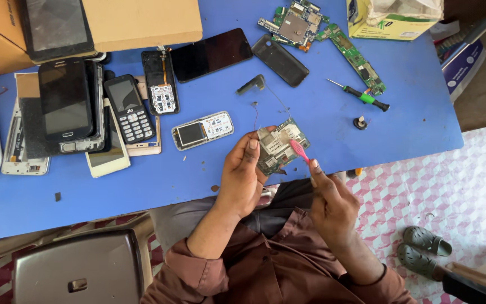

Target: The person uses a pink toothbrush to clean the exterior of a black feature phone, then brushes a white phone casing, and finally cleans a green circuit board. The person handles each item one at a time on a blue workbench.

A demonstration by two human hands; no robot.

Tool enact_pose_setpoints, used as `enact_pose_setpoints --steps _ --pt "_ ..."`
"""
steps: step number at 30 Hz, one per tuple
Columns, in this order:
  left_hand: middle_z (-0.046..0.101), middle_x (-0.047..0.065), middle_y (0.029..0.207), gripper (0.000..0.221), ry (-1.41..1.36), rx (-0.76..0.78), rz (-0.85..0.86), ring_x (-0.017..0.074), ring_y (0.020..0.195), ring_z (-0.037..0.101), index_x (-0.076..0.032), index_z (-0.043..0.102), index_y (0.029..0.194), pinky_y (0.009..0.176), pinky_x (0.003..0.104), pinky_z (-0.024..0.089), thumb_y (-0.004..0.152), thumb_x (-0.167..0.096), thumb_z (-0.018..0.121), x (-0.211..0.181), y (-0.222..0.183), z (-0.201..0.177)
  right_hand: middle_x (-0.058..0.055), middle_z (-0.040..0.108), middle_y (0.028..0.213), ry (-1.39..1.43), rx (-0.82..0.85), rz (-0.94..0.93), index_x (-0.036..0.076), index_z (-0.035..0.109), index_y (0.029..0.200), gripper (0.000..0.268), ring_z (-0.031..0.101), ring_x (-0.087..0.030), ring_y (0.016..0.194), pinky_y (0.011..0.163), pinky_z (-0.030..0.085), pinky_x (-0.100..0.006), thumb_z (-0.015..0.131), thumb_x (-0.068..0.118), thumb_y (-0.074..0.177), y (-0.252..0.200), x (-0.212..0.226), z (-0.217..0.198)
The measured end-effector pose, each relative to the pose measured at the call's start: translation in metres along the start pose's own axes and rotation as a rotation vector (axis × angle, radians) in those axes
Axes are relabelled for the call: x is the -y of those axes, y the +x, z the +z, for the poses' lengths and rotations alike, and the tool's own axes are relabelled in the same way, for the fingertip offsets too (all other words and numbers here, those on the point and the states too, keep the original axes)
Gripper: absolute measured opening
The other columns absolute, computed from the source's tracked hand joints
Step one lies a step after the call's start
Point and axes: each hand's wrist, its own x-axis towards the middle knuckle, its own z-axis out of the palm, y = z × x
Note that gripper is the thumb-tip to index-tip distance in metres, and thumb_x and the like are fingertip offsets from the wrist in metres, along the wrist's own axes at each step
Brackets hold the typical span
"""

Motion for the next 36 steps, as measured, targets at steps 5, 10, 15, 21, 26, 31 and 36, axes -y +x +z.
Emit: enact_pose_setpoints --steps 5,10,15,21,26,31,36 --pt "0.067 0.013 0.124 0.044 -0.022 -0.031 0.004 0.0221 0.110 0.067 0.004 0.057 0.136 0.093 0.037 0.058 0.110 -0.030 0.050 0.004 0.001 -0.001 -0.003 0.056 0.069 -0.094 0.072 0.014 0.008 0.071 0.131 0.046 0.048 -0.011 0.052 0.046 0.044 -0.032 0.058 -0.010 0.091 -0.018 -0.005 0.004" --pt "0.067 0.012 0.126 0.046 0.013 -0.010 0.002 0.0201 0.112 0.067 0.005 0.056 0.138 0.095 0.036 0.058 0.108 -0.031 0.053 0.002 -0.003 0.002 -0.003 0.056 0.069 -0.033 0.159 -0.164 0.011 0.070 0.128 0.049 0.049 -0.011 0.049 0.042 0.043 -0.031 0.053 -0.014 0.089 -0.016 -0.012 -0.006" --pt "0.067 0.010 0.126 0.047 0.029 0.003 -0.009 0.0160 0.112 0.069 0.003 0.056 0.137 0.095 0.031 0.061 0.106 -0.032 0.052 0.003 -0.006 0.001 -0.008 0.058 0.075 -0.067 0.025 0.097 0.003 0.067 0.133 0.051 0.052 -0.017 0.057 0.051 0.045 -0.035 0.053 -0.013 0.086 -0.010 -0.010 -0.010" --pt "0.070 0.009 0.119 0.047 0.153 0.041 -0.004 0.0084 0.092 0.064 0.000 0.062 0.139 0.056 0.016 0.045 0.110 -0.037 0.055 0.002 -0.011 0.004 -0.008 0.059 0.080 0.006 -0.019 -0.010 0.008 0.069 0.121 0.036 0.058 -0.018 0.061 0.055 0.049 -0.033 0.063 -0.012 0.092 -0.016 -0.013 -0.009" --pt "0.069 0.010 0.125 0.046 0.082 0.002 -0.072 0.0169 0.111 0.068 0.000 0.061 0.134 0.085 0.029 0.058 0.106 -0.036 0.055 -0.004 -0.013 0.010 -0.006 0.060 0.070 0.090 0.111 -0.052 0.008 0.068 0.118 0.044 0.057 -0.018 0.055 0.050 0.046 -0.036 0.063 -0.012 0.080 -0.022 -0.018 -0.008" --pt "0.066 0.012 0.137 0.046 -0.043 0.154 -0.090 0.0223 0.128 0.062 -0.002 0.059 0.136 0.112 0.040 0.051 0.103 -0.035 0.063 -0.017 -0.008 0.013 -0.010 0.064 0.085 0.132 -0.002 0.070 0.004 0.064 0.137 0.044 0.064 -0.018 0.068 0.060 0.053 -0.032 0.060 -0.010 0.095 -0.015 0.001 0.000" --pt "0.064 0.015 0.146 0.050 -0.088 0.291 -0.128 0.0208 0.141 0.058 0.001 0.059 0.139 0.117 0.039 0.047 0.102 -0.030 0.069 -0.025 -0.001 0.006 -0.009 0.058 0.070 0.120 0.082 0.142 0.005 0.068 0.127 0.037 0.054 -0.016 0.054 0.050 0.042 -0.032 0.070 -0.005 0.091 -0.002 0.011 -0.004"
